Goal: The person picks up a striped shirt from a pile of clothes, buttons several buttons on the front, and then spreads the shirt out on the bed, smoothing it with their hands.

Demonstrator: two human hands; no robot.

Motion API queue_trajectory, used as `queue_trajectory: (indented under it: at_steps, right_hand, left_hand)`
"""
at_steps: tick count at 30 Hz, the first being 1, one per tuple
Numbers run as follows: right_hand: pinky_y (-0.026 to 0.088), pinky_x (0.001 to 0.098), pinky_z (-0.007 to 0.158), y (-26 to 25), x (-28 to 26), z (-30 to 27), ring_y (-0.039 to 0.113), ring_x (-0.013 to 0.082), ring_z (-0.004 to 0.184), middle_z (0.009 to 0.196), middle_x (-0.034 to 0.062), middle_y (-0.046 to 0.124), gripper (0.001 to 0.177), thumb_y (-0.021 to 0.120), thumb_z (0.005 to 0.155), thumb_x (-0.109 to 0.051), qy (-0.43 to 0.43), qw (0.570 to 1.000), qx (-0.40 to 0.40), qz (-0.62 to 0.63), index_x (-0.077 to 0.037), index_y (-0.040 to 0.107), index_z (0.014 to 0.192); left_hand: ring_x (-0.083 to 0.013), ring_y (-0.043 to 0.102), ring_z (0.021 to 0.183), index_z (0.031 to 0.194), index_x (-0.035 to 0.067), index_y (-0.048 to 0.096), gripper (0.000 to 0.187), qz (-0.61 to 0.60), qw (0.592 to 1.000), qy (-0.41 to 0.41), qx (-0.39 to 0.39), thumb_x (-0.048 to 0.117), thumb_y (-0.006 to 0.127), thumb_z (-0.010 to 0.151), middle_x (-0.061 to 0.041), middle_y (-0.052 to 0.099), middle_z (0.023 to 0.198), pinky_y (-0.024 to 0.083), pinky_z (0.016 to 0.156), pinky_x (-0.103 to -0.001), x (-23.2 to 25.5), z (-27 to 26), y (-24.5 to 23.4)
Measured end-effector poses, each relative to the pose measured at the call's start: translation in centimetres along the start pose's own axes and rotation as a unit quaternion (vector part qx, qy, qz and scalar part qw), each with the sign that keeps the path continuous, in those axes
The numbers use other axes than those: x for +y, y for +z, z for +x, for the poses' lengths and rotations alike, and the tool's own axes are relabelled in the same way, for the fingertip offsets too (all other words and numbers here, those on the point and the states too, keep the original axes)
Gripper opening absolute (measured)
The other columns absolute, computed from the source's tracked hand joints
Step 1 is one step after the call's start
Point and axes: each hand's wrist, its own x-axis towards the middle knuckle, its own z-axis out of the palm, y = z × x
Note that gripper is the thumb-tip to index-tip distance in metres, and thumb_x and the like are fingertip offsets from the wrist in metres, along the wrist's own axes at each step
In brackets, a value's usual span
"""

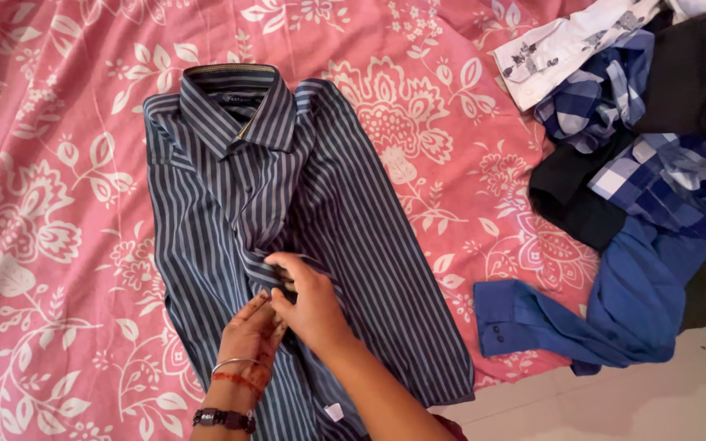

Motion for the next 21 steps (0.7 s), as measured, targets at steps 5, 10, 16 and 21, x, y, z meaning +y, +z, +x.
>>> queue_trajectory:
  at_steps: [5, 10, 16, 21]
  right_hand:
    - [0.061, 0.0342, 0.092, 0.4, 0.9, -0.3, 0.075, 0.0280, 0.108, 0.115, 0.0197, 0.074, 0.034, 0.072, 0.087, -0.004, 0.060, 0.997, 0.051, 0.004, -0.001, 0.063, 0.120]
    - [0.064, 0.0329, 0.080, 0.4, 1.5, -0.2, 0.080, 0.0238, 0.094, 0.104, 0.0173, 0.079, 0.031, 0.077, 0.082, -0.007, 0.095, 0.992, 0.081, 0.005, 0.002, 0.073, 0.112]
    - [0.062, 0.0341, 0.068, 0.4, 1.5, -0.6, 0.080, 0.0248, 0.079, 0.091, 0.0178, 0.079, 0.032, 0.076, 0.084, -0.015, 0.185, 0.978, 0.094, -0.005, 0.001, 0.075, 0.111]
    - [0.061, 0.0316, 0.071, 0.5, 2.1, -0.9, 0.080, 0.0228, 0.081, 0.091, 0.0183, 0.079, 0.030, 0.077, 0.085, -0.017, 0.081, 0.989, 0.118, -0.033, 0.003, 0.076, 0.107]
  left_hand:
    - [-0.0158, 0.069, 0.081, 0.121, 0.001, 0.067, 0.030, 0.063, 0.998, 0.003, 0.023, 0.013, 0.068, 0.094, -0.006, 0.072, 0.093, 0.057, 0.076, -0.028, -0.1, 0.1, 0.4]
    - [-0.0113, 0.059, 0.066, 0.120, -0.001, 0.068, 0.031, 0.097, 0.992, 0.068, -0.041, 0.018, 0.072, 0.096, -0.004, 0.065, 0.083, 0.047, 0.061, -0.026, -2.4, 1.6, -0.4]
    - [-0.0158, 0.070, 0.074, 0.113, 0.003, 0.072, 0.028, 0.310, 0.927, 0.205, 0.042, 0.020, 0.071, 0.091, -0.006, 0.076, 0.088, 0.055, 0.066, -0.031, -1.9, -1.1, 2.8]
    - [-0.0343, 0.072, 0.095, 0.111, 0.016, 0.076, 0.029, 0.564, 0.760, 0.250, 0.204, 0.031, 0.070, 0.086, -0.011, 0.077, 0.103, 0.056, 0.080, -0.046, -0.2, -6.0, 7.0]
